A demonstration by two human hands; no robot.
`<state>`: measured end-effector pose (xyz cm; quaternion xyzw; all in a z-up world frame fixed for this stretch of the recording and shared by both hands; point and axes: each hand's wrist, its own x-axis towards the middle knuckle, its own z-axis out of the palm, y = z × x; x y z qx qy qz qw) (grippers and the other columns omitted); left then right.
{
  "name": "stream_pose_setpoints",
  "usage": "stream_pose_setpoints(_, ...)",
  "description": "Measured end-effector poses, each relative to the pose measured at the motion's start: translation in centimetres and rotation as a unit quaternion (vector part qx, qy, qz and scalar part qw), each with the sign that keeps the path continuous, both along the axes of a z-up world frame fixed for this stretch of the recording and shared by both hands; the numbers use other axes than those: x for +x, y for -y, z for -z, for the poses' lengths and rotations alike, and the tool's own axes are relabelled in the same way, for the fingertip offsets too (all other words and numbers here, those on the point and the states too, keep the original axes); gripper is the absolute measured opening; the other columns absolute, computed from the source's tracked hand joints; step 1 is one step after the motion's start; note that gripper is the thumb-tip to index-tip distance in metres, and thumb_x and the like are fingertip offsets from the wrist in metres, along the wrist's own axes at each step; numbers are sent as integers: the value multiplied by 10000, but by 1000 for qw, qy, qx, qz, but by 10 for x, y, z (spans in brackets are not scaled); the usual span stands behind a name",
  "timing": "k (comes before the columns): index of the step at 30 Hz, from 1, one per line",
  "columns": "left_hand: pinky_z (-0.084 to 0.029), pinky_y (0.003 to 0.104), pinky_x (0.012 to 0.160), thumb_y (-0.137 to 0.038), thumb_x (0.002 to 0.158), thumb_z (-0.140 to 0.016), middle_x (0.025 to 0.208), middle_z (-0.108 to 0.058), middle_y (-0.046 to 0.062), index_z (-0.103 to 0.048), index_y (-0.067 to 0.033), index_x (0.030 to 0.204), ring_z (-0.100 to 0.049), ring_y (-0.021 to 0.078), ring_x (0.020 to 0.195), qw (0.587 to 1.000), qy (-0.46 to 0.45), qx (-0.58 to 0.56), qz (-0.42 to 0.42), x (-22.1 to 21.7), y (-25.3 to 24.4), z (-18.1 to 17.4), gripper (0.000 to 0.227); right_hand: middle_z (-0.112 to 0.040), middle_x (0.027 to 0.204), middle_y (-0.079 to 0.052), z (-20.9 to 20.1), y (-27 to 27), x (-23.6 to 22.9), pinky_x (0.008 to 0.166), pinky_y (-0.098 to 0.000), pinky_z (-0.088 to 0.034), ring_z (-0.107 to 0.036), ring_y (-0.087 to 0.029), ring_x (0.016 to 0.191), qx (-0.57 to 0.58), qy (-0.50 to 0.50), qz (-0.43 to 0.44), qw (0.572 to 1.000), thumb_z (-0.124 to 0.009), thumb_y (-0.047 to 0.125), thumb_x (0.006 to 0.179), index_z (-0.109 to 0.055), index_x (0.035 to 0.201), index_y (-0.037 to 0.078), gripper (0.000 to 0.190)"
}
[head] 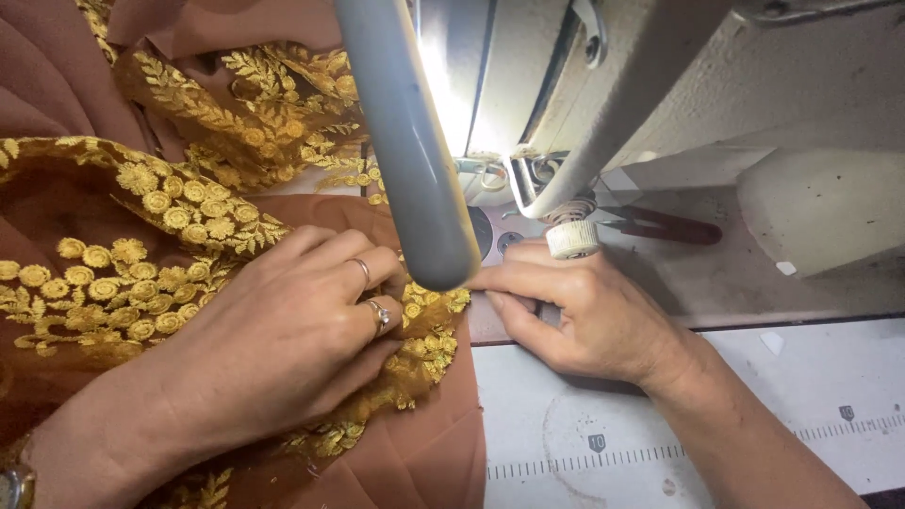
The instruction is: Sewing a decorative gold lace border onto a brown garment using an industrial sewing machine.
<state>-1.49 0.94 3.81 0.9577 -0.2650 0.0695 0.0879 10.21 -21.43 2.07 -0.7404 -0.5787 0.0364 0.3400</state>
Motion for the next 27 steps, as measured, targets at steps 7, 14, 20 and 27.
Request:
stream_pose_setpoints(7,-436,406,636,-182,912,-617,744,-566,60,-533,-102,783,-531,276,647,994,1,-98,44,-3,7,-3,174,-475,562,10,3,-7,-3,611,-335,-440,-465,-205,485,27,63,-72,995,-659,98,889,-663,1096,55,211)
stream_pose_setpoints(14,-448,410,647,-287,908,-645,843,-547,77,-560,-67,870,-520,277,751,997,48,-55,-12,6,13,9,239,-587,644,-34,10,-6,-3,534,-341,-362,-537,-215,546,31,140,-66,987,-619,65,898,-674,1038,52,151)
stream_pose_setpoints(20,-460,423,672,-392,895,-699,800,-551,73,-577,-64,762,-512,285,814,996,76,-33,-24,15,17,26,374,-524,612,-39,13,-4,0,526,-340,-348,-487,-205,508,55,150,-56,985,-614,57,901,-671,986,27,107)
stream_pose_setpoints(27,-482,433,665,-289,898,-706,794,-550,100,-582,-34,787,-535,311,815,994,85,-73,-5,20,17,36,305,-509,593,-47,15,-5,3,549,-335,-362,-511,-201,502,51,123,-62,989,-605,34,887,-668,972,15,107)
